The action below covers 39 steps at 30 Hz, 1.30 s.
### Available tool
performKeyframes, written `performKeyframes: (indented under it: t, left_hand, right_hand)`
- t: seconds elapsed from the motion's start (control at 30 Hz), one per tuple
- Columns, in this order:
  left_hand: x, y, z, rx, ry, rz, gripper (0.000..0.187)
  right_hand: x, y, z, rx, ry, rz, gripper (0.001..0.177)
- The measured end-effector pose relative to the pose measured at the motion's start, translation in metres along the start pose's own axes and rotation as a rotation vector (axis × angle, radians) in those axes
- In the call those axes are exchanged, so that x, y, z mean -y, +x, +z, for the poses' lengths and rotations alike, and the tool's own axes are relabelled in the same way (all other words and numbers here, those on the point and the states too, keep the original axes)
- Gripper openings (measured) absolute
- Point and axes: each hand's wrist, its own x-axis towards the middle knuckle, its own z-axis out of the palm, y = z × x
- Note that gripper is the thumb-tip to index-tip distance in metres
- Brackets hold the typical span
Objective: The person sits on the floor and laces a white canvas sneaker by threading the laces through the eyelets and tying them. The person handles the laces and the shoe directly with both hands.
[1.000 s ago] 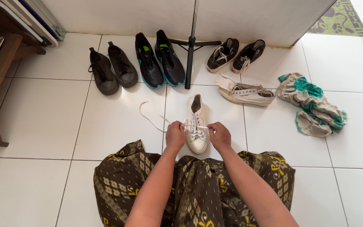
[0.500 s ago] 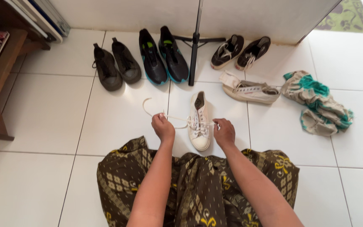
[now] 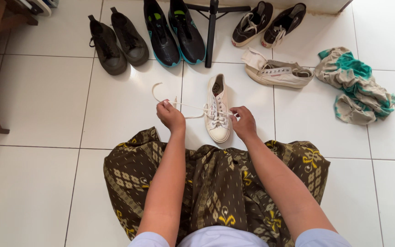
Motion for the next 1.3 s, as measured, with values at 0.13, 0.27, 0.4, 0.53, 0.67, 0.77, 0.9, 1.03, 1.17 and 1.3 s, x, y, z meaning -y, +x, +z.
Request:
performKeyframes:
  t: [0.13,0.27,0.4,0.53,0.67,0.77,0.9,1.03,1.17,1.3]
  left_hand:
    - [-0.012,0.002,-0.005,0.007,0.026,-0.037,0.026]
    - [-0.017,-0.016,-0.003,0.061,0.261,0.430,0.049]
    - [-0.010,-0.040,0.002,0.601,0.455,0.524,0.040]
    - [0.005,-0.053,0.013,0.670,0.616,0.640,0.034]
    - [0.013,-0.050,0.021,0.680,0.619,0.621,0.025]
    - [0.019,-0.048,0.026,0.637,0.594,0.608,0.020]
    - [0.024,-0.047,0.028,0.645,0.586,0.613,0.018]
    - [0.023,-0.048,0.028,0.659,0.557,0.617,0.020]
    - [0.018,-0.050,0.029,0.676,0.563,0.595,0.019]
    - [0.017,-0.044,0.031,0.666,0.549,0.539,0.019]
  right_hand:
    - [0.007,0.000,-0.001,0.064,0.154,-0.033,0.026]
    - [0.004,0.000,-0.002,0.065,0.162,-0.027,0.036]
    - [-0.003,0.003,0.002,0.086,0.093,0.035,0.044]
    - [-0.010,0.001,0.007,0.148,0.001,0.128,0.035]
    - [-0.012,0.003,0.011,0.165,-0.010,0.175,0.026]
    - [-0.011,0.004,0.015,0.155,0.009,0.197,0.021]
    - [-0.008,0.006,0.019,0.128,0.017,0.215,0.016]
    - [-0.004,0.007,0.020,0.116,0.065,0.155,0.024]
    - [-0.003,0.007,0.022,0.144,0.042,0.180,0.017]
    - [-0.003,0.007,0.024,0.141,0.025,0.200,0.015]
